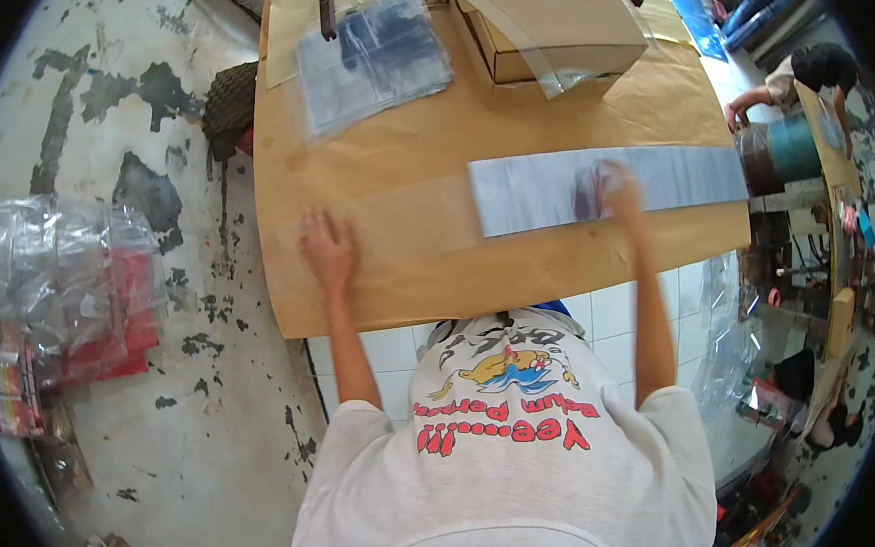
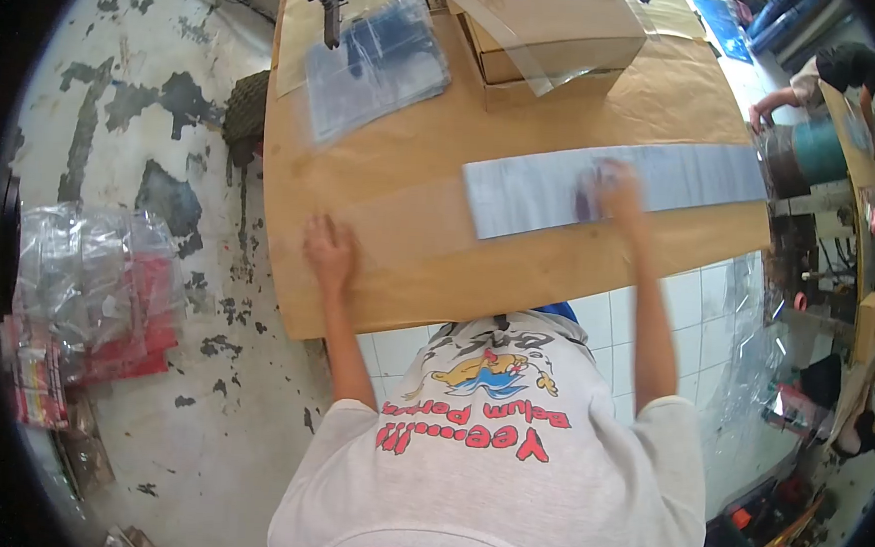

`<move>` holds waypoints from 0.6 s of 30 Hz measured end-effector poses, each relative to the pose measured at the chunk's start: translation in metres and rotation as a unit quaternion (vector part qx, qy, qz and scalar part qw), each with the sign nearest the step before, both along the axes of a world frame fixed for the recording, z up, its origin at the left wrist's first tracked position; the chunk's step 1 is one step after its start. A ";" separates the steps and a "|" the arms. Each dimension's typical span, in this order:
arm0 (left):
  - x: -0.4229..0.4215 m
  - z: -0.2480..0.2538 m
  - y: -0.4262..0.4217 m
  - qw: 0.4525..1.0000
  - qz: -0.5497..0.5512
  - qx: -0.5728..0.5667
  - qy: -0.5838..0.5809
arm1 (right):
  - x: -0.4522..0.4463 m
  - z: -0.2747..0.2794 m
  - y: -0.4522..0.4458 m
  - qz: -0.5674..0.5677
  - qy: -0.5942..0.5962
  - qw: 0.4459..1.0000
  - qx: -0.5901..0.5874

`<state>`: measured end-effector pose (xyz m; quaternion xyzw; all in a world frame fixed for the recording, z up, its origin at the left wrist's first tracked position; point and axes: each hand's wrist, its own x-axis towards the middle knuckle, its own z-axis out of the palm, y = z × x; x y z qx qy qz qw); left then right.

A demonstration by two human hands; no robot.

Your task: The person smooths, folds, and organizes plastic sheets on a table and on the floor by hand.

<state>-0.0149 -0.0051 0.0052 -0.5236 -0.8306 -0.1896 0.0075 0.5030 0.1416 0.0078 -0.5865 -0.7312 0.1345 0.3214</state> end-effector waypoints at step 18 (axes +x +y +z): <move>0.040 0.002 -0.001 0.993 -0.089 0.046 -0.068 | -0.184 0.081 -0.040 0.043 -0.232 0.938 -0.256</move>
